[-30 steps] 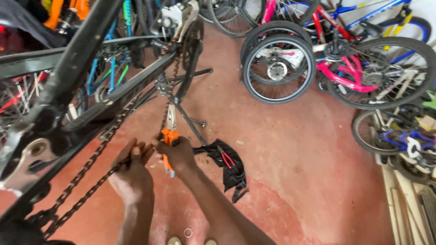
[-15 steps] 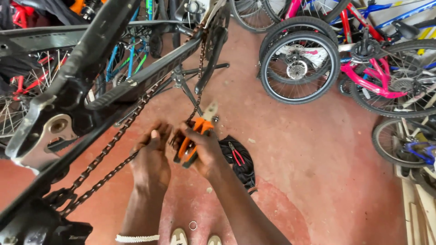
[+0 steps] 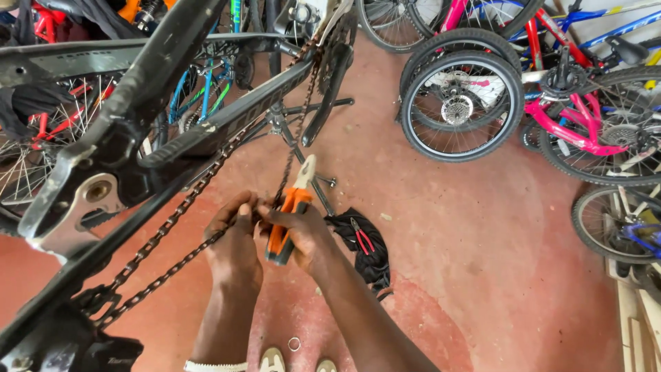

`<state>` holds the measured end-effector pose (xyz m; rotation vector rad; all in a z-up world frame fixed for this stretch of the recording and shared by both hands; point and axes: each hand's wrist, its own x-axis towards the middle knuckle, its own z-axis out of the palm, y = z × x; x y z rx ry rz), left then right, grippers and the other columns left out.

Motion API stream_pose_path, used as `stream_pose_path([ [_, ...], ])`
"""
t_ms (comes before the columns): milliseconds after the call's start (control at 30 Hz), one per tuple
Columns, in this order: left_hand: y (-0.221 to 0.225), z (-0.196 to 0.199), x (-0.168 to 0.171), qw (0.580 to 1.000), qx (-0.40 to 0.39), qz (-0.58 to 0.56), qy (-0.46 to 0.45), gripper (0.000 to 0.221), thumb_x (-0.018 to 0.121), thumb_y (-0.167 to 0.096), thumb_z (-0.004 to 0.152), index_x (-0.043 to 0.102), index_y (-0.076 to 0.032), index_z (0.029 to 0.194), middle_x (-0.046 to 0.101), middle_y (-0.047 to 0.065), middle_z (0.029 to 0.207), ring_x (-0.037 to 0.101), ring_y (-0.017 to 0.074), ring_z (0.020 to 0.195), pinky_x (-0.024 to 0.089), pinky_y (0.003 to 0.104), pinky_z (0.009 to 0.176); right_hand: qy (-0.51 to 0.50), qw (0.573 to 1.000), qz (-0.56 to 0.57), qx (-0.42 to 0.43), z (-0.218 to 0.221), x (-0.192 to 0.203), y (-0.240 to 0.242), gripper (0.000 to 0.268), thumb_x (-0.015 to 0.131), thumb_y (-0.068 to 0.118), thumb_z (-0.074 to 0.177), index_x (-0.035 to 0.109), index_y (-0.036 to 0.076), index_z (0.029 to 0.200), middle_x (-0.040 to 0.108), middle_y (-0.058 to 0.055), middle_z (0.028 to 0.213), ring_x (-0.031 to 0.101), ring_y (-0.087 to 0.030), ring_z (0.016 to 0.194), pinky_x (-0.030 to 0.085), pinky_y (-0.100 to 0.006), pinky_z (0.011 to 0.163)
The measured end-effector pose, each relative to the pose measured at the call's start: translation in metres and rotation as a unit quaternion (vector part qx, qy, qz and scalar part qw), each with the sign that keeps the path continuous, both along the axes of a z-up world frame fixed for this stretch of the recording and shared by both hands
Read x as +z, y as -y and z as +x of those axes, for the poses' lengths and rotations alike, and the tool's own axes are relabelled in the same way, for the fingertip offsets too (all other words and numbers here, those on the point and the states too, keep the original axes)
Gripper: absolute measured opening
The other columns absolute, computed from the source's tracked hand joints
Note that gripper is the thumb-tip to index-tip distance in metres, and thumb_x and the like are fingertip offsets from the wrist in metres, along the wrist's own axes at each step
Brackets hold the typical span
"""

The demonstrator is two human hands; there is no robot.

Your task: Servicing a bicycle drivetrain by using pliers to manipulate the chain.

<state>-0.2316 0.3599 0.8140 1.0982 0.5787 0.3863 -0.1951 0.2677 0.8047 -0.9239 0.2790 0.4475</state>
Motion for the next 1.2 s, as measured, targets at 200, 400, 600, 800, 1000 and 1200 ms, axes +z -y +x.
stream_pose_path([
  [200,0.001,-0.007,0.012,1.000,0.025,0.005,0.004,0.024,0.047,0.002,0.093,0.057,0.006,0.115,0.063,0.024,0.109,0.063,0.0310,0.103,0.050,0.038,0.091,-0.049,0.995,-0.018,0.083,-0.006,-0.007,0.000,0.026,0.077,0.006,0.075,0.060,-0.006,0.091,0.065,-0.021,0.072,0.067,-0.031,0.061,0.059,-0.045,0.058],
  [400,-0.006,-0.012,0.003,1.000,0.025,0.009,-0.011,0.023,0.047,0.000,0.094,0.058,0.005,0.114,0.062,0.023,0.111,0.061,0.0312,0.104,0.050,0.040,0.091,-0.055,0.997,0.028,0.043,-0.009,-0.004,-0.001,0.025,0.078,-0.001,0.071,0.060,-0.005,0.088,0.065,-0.021,0.073,0.067,-0.034,0.065,0.058,-0.046,0.060],
  [600,-0.021,-0.005,-0.009,0.996,0.077,0.028,-0.032,0.017,0.052,-0.007,0.094,0.063,0.001,0.105,0.066,0.016,0.097,0.063,0.0183,0.083,0.053,0.027,0.077,-0.112,0.982,0.152,0.017,0.006,-0.032,-0.014,0.024,0.076,-0.004,0.074,0.057,-0.003,0.090,0.065,-0.022,0.083,0.067,-0.036,0.076,0.057,-0.047,0.070],
  [800,-0.026,-0.003,-0.004,0.996,0.062,0.027,-0.061,0.018,0.053,-0.012,0.096,0.066,-0.001,0.100,0.065,0.011,0.076,0.057,0.0093,0.059,0.049,0.017,0.056,-0.195,0.965,0.176,0.006,0.003,-0.036,-0.037,0.033,0.077,-0.003,0.073,0.057,-0.004,0.099,0.064,-0.018,0.095,0.065,-0.031,0.089,0.055,-0.040,0.078],
  [1000,-0.024,-0.011,0.015,0.997,0.043,0.015,-0.059,0.023,0.051,-0.013,0.095,0.063,0.003,0.106,0.066,0.014,0.094,0.047,0.0091,0.064,0.044,0.018,0.056,-0.214,0.964,0.159,0.009,0.002,-0.033,-0.038,0.040,0.078,-0.005,0.070,0.055,-0.004,0.103,0.062,-0.017,0.096,0.063,-0.031,0.091,0.055,-0.041,0.078],
  [1200,-0.021,-0.014,0.024,0.996,0.041,0.013,-0.074,0.025,0.052,-0.016,0.095,0.064,0.004,0.104,0.063,0.013,0.088,0.049,0.0109,0.066,0.043,0.016,0.057,-0.167,0.971,0.171,0.020,-0.008,-0.010,-0.033,0.028,0.074,-0.005,0.072,0.056,-0.004,0.094,0.060,-0.017,0.083,0.064,-0.030,0.080,0.056,-0.038,0.070],
])
